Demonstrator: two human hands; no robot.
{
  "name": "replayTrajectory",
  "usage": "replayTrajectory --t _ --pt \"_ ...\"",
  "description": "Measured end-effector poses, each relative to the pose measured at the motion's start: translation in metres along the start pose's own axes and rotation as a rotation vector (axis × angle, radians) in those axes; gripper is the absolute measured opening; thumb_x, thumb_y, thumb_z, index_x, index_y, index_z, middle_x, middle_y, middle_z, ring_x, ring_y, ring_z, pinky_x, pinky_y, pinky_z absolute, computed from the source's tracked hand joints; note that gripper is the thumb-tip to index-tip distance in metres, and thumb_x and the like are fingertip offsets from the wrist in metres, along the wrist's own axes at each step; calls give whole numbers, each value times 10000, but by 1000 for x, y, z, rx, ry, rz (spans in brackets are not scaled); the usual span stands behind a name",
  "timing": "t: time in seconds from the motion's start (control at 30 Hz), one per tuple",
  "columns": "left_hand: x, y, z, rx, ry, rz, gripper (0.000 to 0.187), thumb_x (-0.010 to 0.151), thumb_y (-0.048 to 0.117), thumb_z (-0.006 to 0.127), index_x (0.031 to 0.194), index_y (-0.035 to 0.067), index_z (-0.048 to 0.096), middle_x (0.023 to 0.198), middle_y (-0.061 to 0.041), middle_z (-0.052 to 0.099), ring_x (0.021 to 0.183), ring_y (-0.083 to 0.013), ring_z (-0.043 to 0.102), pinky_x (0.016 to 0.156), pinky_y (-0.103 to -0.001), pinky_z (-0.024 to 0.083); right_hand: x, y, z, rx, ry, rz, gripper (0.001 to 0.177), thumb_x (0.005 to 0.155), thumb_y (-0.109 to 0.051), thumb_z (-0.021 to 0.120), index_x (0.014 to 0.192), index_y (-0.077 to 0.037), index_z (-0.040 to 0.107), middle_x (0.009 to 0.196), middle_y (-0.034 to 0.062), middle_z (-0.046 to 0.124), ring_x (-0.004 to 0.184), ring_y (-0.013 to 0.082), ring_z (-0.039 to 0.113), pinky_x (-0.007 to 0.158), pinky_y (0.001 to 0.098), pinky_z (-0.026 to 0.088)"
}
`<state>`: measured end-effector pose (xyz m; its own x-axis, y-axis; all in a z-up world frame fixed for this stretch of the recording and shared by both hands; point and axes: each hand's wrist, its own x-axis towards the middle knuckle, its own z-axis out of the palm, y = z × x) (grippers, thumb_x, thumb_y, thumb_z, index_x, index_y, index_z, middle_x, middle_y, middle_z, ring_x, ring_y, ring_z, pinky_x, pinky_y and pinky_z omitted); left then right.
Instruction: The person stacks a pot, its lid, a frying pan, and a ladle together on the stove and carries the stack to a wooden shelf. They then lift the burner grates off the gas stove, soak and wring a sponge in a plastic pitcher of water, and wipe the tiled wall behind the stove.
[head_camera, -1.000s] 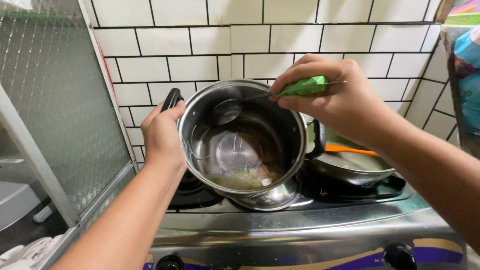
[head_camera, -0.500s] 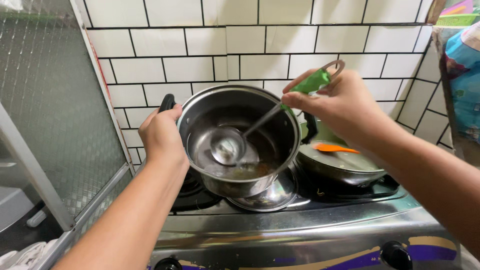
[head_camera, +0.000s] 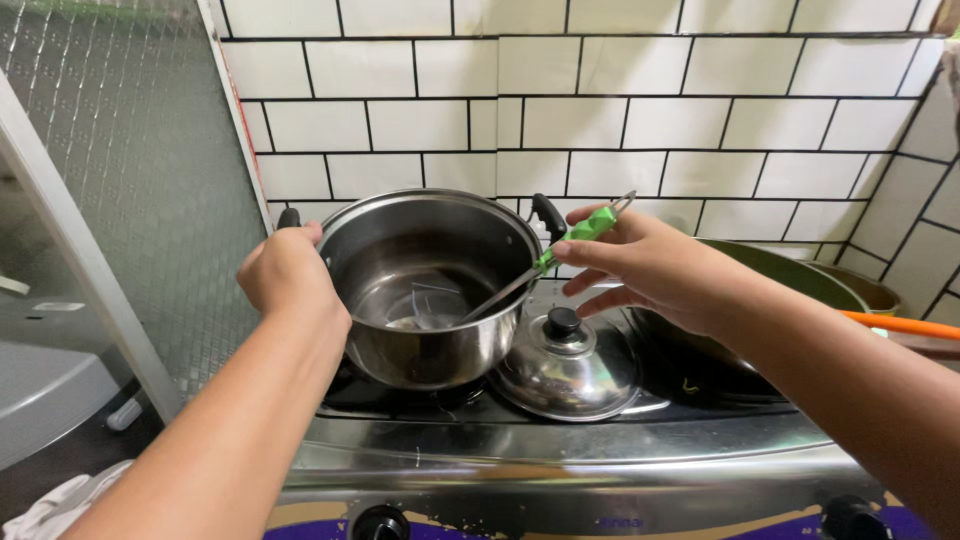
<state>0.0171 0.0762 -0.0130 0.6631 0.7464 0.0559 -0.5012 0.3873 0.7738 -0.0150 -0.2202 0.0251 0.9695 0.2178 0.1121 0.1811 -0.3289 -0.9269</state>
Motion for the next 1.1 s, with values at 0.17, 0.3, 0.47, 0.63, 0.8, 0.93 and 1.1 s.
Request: replayTrajectory --t 0.17,0.3,0.47,0.63,0.8,0.93,1.1 --pt "20 5 -9 57 73 -39 234 781 30 661 998 -51 698 1140 -200 683 1031 -256 686 915 -415 530 11 3 25 16 -71 17 639 886 -300 647 1444 -54 459 1260 140 637 1069 289 706 863 443 631" --pt "38 -2 -12 74 85 -24 246 751 17 661 977 -72 698 1110 -208 719 1011 -256 700 908 -401 548 25 6 38 68 -113 29 588 888 -286 629 1404 -46 481 1274 142 631 1073 297 701 856 467 633" --pt "58 -11 -14 98 75 -61 263 754 6 662 995 -101 680 1134 -240 720 1024 -283 713 908 -419 566 43 11 47 84 -112 75 485 898 -281 636 1286 5 589 1277 148 647 1078 294 708 859 469 632" --pt "70 -20 -13 130 86 -150 303 785 14 651 1071 -83 662 1226 -256 667 1099 -323 709 921 -471 579 54 17 54 111 -115 102 488 893 -243 647 1315 -6 582 1283 141 661 1078 293 705 868 475 627" --pt "82 -33 -13 116 85 -191 308 793 -1 642 1081 -108 664 1238 -271 661 1102 -342 720 901 -485 589 57 19 57 122 -109 115 579 880 -213 629 1431 -106 488 1286 122 666 1069 289 699 874 481 630" --pt "99 -43 -14 123 44 -185 271 787 -6 654 1040 -102 649 1155 -240 672 1026 -305 714 871 -433 582 56 16 59 82 -116 119 588 892 -242 645 1442 -107 488 1268 113 682 1066 280 703 865 470 625" --pt "113 -49 -18 240 -19 -164 295 747 -22 650 1034 -92 638 1092 -188 672 984 -248 682 846 -369 562 50 18 50 -44 -78 100 586 876 -196 656 1433 -87 512 1224 163 673 1042 260 714 853 440 630"
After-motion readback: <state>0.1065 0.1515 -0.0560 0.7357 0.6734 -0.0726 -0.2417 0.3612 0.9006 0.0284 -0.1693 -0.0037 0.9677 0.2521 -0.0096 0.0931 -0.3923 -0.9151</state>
